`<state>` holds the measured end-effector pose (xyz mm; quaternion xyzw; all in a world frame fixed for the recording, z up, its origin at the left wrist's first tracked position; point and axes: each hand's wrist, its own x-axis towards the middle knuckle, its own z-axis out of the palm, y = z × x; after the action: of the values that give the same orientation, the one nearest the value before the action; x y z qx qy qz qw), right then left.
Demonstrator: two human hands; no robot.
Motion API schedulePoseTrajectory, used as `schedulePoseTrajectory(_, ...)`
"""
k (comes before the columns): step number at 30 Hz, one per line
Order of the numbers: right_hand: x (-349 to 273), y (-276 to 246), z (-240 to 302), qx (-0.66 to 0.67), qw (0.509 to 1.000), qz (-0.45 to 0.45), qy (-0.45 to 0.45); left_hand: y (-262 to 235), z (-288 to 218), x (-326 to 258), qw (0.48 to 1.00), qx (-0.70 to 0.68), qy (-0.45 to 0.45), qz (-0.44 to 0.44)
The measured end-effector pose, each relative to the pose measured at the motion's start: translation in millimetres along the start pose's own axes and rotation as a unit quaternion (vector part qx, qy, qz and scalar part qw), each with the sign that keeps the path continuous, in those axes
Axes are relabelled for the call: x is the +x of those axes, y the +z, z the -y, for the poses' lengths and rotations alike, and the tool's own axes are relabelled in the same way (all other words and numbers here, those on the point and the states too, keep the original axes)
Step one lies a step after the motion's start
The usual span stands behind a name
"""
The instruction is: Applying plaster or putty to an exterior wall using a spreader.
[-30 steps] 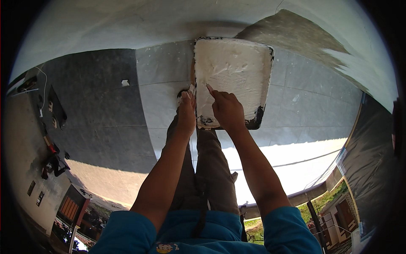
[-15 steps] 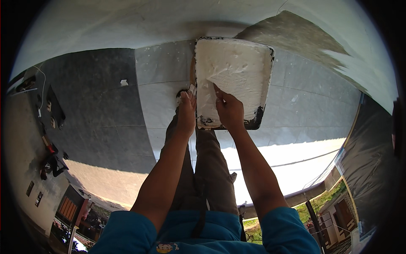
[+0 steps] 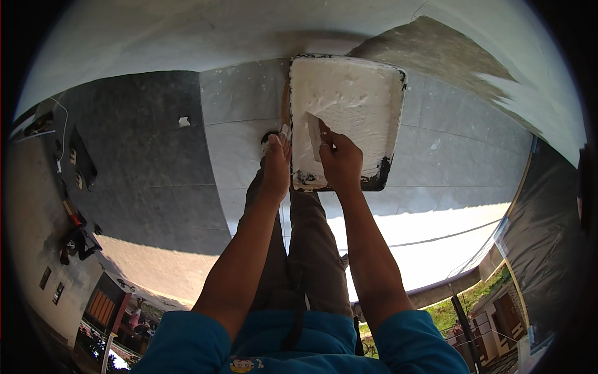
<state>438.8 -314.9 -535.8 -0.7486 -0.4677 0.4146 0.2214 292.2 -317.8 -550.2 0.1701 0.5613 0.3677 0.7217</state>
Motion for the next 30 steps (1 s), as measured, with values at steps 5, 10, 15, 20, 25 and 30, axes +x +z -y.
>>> schedulePoseTrajectory(5,-13.4,2.0,9.9,0.013,0.999,0.009,0.039,-3.1,-1.4,0.9,1.000,-0.006,-0.017,-0.017)
schedulePoseTrajectory(10,-6.8,4.8,-4.3,-0.035,0.998,-0.010,0.042,3.3,-2.2,0.8,1.000,-0.003,-0.015,0.003)
schedulePoseTrajectory(15,-5.6,4.8,2.6,-0.042,0.999,0.000,0.011,-3.3,1.8,3.3,1.000,0.000,-0.011,0.004)
schedulePoseTrajectory(20,-7.0,-2.7,14.6,-0.033,0.999,-0.022,0.004,-5.7,1.7,4.1,0.999,-0.013,-0.015,-0.035)
schedulePoseTrajectory(25,8.8,-2.4,-12.4,-0.024,0.998,-0.055,0.016,5.5,-1.0,0.5,1.000,0.000,-0.018,-0.003)
schedulePoseTrajectory(30,13.2,-10.4,-0.5,0.024,0.995,-0.082,0.053,-2.2,-1.6,1.1,1.000,0.008,-0.006,-0.005)
